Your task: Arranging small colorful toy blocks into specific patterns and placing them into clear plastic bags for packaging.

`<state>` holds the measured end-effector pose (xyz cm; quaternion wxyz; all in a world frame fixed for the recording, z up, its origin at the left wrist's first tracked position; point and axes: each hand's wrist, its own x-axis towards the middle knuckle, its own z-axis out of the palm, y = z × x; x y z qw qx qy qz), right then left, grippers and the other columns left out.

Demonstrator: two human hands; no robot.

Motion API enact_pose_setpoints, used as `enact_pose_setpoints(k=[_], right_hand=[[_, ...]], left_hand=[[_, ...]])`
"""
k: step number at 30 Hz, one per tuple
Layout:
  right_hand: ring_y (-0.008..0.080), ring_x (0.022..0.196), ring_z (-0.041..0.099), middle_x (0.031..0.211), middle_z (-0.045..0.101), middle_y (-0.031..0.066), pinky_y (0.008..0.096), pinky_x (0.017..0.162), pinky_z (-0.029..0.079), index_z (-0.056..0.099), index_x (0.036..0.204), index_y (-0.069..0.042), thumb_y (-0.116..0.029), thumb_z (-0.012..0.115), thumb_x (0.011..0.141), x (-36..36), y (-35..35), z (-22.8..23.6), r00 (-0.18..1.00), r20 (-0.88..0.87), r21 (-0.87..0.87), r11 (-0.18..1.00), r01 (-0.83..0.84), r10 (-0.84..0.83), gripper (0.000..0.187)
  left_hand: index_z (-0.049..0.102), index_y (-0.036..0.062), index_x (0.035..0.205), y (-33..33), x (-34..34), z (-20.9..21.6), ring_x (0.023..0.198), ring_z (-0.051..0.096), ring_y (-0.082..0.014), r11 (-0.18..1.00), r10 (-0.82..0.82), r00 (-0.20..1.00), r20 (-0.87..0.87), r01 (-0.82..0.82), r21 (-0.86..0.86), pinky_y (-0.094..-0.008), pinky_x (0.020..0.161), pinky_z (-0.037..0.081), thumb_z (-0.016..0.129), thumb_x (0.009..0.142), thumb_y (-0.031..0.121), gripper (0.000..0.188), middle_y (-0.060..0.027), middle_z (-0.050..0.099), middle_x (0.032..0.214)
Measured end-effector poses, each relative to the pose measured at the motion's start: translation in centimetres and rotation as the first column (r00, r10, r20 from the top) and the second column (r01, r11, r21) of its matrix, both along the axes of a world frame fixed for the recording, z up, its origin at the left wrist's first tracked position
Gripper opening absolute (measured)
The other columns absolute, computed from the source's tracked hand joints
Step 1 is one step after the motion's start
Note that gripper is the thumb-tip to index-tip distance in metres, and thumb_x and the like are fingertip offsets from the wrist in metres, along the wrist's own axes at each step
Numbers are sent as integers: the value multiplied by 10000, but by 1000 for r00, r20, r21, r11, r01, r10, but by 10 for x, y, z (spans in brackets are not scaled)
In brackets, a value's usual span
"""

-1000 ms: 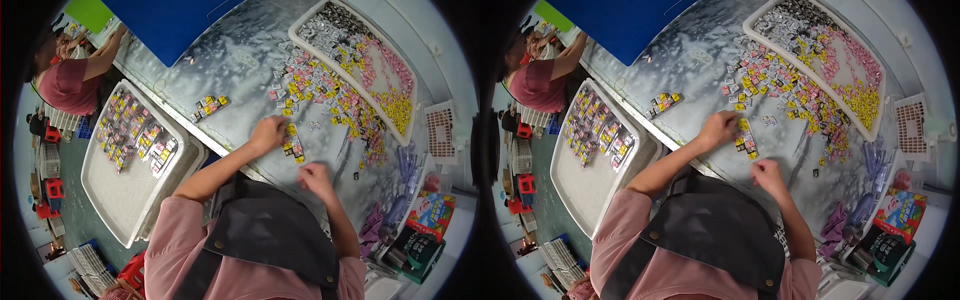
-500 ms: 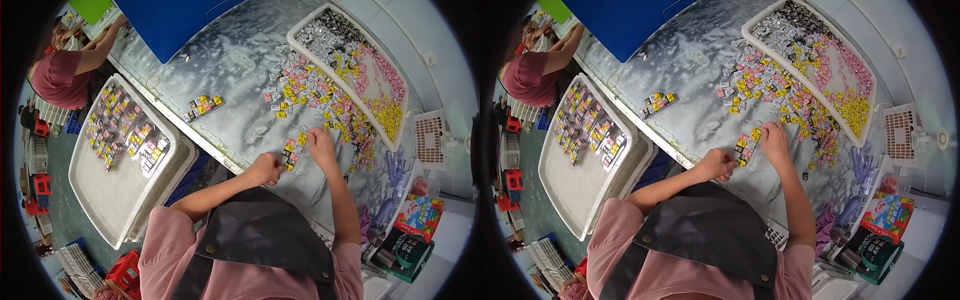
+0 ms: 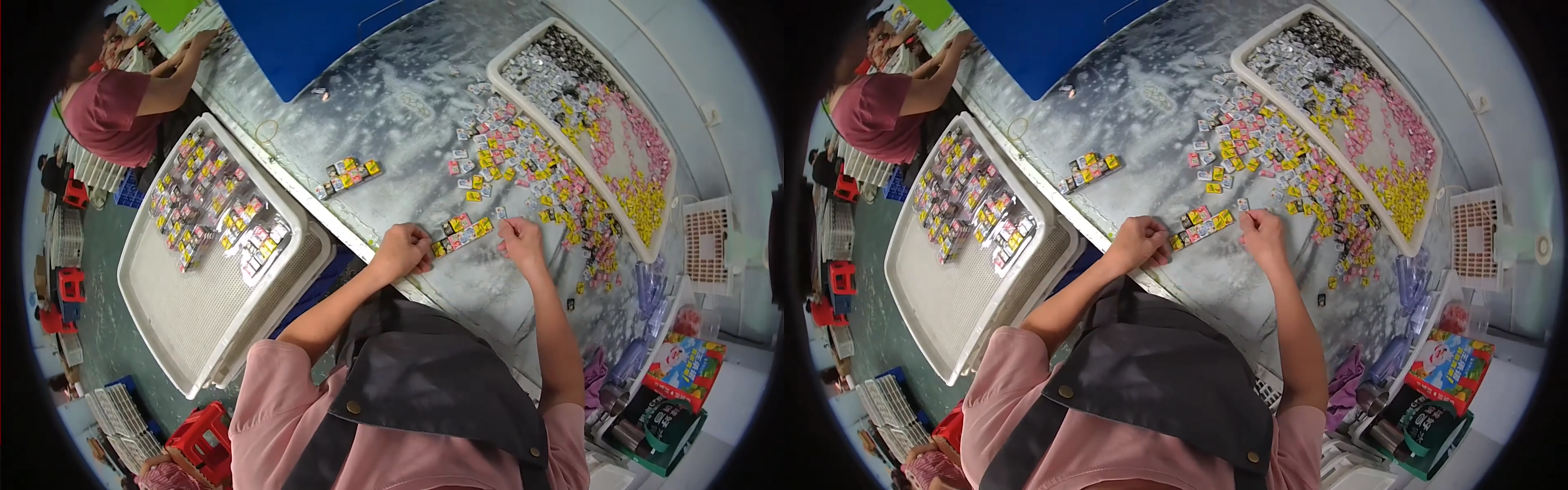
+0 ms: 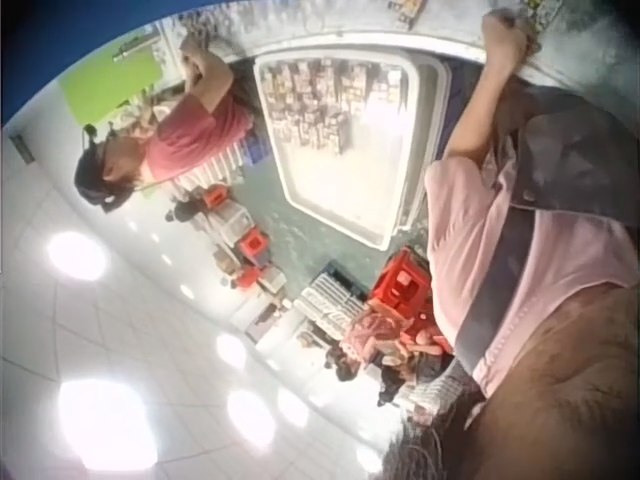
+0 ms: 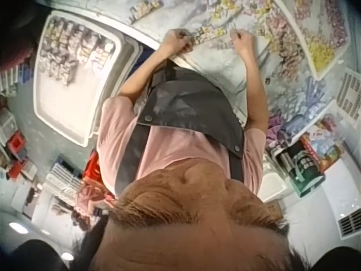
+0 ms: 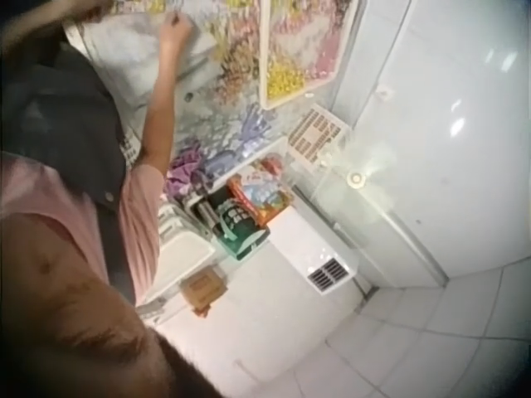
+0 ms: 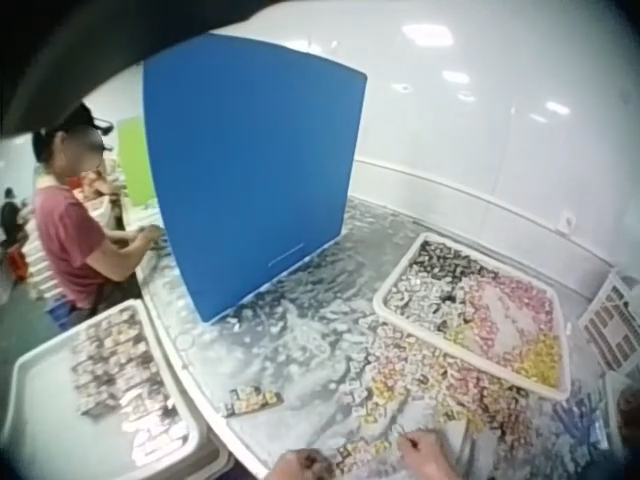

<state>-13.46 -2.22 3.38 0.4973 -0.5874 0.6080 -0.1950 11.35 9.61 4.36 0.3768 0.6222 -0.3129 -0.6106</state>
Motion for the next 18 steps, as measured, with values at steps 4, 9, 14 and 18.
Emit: enact_pose_setpoints(k=[4, 9, 14, 18], right_hand=[[94, 584, 618, 756, 655, 29, 248, 467, 471, 684, 978, 8, -237, 649, 961, 21, -8, -5, 995, -31, 27, 995, -92, 93, 248], [110, 547, 624, 676, 645, 43, 268, 476, 481, 658, 855, 29, -216, 630, 972, 28, -4, -12, 988, -31, -54, 987, -154, 153, 273], [80, 563, 569, 703, 620, 20, 253, 453, 442, 612, 906, -20, -200, 598, 1001, 69, -1, 11, 978, 84, 6, 982, -191, 189, 203], [72, 581, 556, 753, 630, 24, 233, 483, 440, 616, 958, -19, -183, 600, 1001, 133, -9, 33, 933, 246, 20, 961, -275, 262, 171]], left_hand=[[614, -91, 996, 8, 16, -3, 616, 701, -173, 990, 139, 990, -15, -140, -31, -296, 528, 576, 607, 950, 63, 160, -121, 696, 749], [607, -61, 1012, 9, 20, -10, 671, 704, -172, 989, 136, 990, -26, -137, -57, -299, 580, 588, 639, 956, 76, 151, -114, 693, 760], [623, -34, 968, 20, 57, 12, 628, 663, -131, 960, 250, 968, -1, -248, -130, -276, 571, 566, 643, 948, 78, 116, -75, 675, 760], [633, -37, 964, 24, 111, 17, 588, 614, -92, 896, 394, 906, 150, -343, -281, -251, 518, 514, 630, 964, 92, 129, -38, 654, 743]])
